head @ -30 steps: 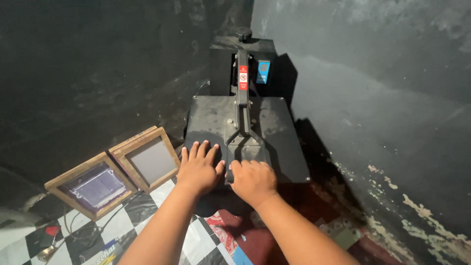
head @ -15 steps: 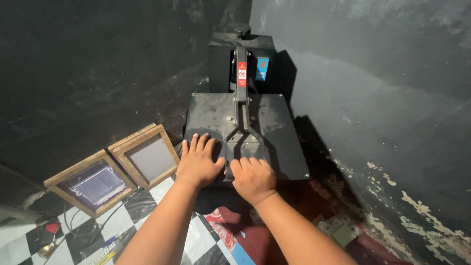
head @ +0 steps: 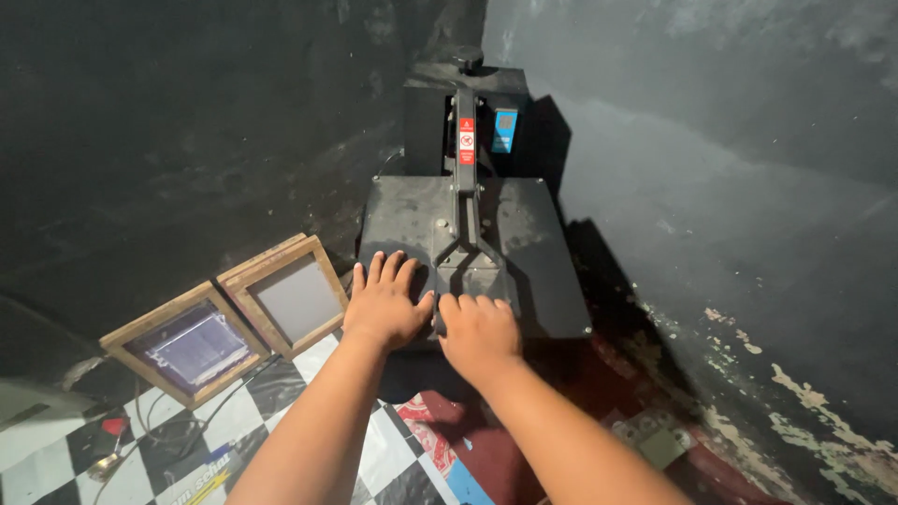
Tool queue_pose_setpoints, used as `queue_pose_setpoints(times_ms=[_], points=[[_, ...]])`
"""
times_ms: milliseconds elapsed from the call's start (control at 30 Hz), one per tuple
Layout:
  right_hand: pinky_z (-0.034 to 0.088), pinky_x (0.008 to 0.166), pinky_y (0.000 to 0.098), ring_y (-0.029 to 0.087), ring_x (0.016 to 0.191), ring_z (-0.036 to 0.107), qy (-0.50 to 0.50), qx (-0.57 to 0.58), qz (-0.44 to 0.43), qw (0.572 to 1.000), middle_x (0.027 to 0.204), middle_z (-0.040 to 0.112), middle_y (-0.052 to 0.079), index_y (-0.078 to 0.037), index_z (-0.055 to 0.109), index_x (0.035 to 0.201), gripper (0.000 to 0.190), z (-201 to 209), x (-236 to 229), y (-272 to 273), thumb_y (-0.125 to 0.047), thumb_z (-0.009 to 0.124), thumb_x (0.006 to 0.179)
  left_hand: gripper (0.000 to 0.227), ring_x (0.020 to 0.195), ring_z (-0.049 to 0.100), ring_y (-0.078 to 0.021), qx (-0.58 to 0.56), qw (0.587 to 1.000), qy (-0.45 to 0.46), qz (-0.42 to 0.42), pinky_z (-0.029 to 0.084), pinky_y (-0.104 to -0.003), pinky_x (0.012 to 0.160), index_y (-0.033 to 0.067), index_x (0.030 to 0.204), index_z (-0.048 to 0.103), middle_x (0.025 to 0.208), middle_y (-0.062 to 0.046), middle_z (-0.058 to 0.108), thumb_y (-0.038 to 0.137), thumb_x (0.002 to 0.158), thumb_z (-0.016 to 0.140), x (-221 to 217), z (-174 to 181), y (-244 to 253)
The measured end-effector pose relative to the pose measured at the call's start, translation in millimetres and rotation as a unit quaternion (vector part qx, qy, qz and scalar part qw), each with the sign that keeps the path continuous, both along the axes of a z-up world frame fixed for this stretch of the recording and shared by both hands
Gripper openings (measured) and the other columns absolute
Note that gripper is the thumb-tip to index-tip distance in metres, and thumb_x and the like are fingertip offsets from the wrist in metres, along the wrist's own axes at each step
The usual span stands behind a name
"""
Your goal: The person operates a heat press machine to apply a design onto a black t-shirt. They repeatedly open the press, adjust the t-shirt on the lower platen, and close the machine to apply heat and pressure.
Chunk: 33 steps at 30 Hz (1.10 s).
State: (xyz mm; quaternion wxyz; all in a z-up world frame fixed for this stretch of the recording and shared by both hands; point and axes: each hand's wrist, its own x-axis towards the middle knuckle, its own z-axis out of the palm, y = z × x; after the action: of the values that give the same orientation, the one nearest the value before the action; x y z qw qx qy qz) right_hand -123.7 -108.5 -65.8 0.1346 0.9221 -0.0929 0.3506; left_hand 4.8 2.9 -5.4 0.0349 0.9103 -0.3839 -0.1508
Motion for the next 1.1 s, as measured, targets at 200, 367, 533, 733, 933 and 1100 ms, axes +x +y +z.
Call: queue_pose_setpoints(times_ms=[200,367,533,733,933,1100], points=[[0.057,0.077,0.0496,0.039,0.089,0.075,0.372,0.249,-0.068,0.892,0.083,0.076,0.01,-0.017,0.071,0.089,0.03,68,12,2,-0.043,0.071,0.076,0.072,0.16,0.011,-0.0271,0.004,1.0,0.004,0.009,0.005,-0.053,0.131,0.0254,0.161,0.028,0.171,-0.001,0.021,0.064,0.1,0.027,-1,-1,-2],[0.056,0.08,0.0479,0.034,0.088,0.074,0.457,0.328,-0.064,0.824,0.081,0.076,0.006,-0.017,0.075,0.084,0.026,76,32,-11,-0.039,0.069,0.071,0.071,0.16,0.011,-0.0265,0.002,1.0,0.005,0.012,0.005,-0.052,0.131,0.0272,0.16,0.028,0.171,-0.001,0.021,0.065,0.1,0.027,-3,1,-2],[0.058,0.072,0.0414,0.029,0.065,0.075,0.553,0.38,-0.049,0.74,0.06,0.067,0.013,-0.007,0.077,0.092,0.042,84,42,-18,-0.04,0.074,0.066,0.07,0.16,0.01,-0.0256,0.008,1.0,0.007,0.017,0.004,-0.052,0.131,0.028,0.16,0.027,0.171,0.0,0.02,0.064,0.1,0.027,-3,0,-3],[0.059,0.074,0.0455,0.032,0.076,0.076,0.514,0.355,-0.038,0.78,0.07,0.072,0.012,-0.006,0.08,0.091,0.045,97,31,-10,-0.046,0.072,0.07,0.067,0.16,0.012,-0.0263,0.003,1.0,0.0,0.014,0.006,-0.052,0.13,0.0298,0.159,0.028,0.17,0.0,0.022,0.064,0.101,0.028,-3,-2,-2],[0.056,0.087,0.044,0.033,0.093,0.073,0.437,0.321,-0.074,0.837,0.086,0.075,0.007,-0.014,0.078,0.09,0.034,97,15,4,-0.04,0.06,0.077,0.069,0.16,0.01,-0.0261,0.016,1.0,0.001,0.007,0.006,-0.053,0.131,0.0303,0.16,0.026,0.171,0.001,0.019,0.065,0.1,0.026,-1,1,-3],[0.058,0.077,0.0438,0.036,0.083,0.075,0.342,0.263,-0.067,0.9,0.077,0.076,0.01,-0.012,0.075,0.087,0.021,94,3,14,-0.022,0.058,0.08,0.068,0.16,0.01,-0.0272,0.02,1.0,0.012,0.007,0.005,-0.053,0.131,0.0331,0.16,0.025,0.172,0.001,0.019,0.064,0.1,0.025,-3,7,-1]])
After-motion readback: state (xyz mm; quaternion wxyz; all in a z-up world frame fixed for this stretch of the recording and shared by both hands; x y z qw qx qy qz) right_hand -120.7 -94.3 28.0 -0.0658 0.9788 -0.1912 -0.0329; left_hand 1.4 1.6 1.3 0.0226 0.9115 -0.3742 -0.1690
